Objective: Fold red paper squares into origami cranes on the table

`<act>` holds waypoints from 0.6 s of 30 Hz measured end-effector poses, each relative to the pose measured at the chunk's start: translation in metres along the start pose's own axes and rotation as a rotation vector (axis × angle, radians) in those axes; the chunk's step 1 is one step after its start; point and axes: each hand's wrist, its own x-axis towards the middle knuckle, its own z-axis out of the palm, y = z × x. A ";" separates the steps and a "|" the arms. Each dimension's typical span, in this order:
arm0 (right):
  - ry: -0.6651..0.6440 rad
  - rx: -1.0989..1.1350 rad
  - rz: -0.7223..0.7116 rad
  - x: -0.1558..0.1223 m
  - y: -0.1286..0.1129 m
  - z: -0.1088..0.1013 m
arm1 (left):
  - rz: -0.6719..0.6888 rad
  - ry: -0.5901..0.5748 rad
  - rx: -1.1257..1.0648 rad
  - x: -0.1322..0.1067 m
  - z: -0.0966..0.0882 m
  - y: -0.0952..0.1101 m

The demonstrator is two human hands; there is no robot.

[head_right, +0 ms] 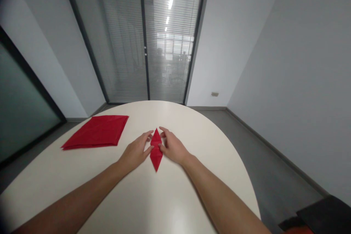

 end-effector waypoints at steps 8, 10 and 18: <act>-0.097 -0.238 -0.202 0.002 -0.014 -0.008 | 0.080 -0.035 0.141 0.001 -0.004 0.005; -0.133 -0.219 -0.192 0.002 -0.012 -0.006 | 0.085 -0.039 0.163 0.001 -0.004 0.005; -0.202 -0.150 -0.210 0.001 -0.008 -0.015 | 0.158 -0.069 0.162 0.000 -0.009 0.002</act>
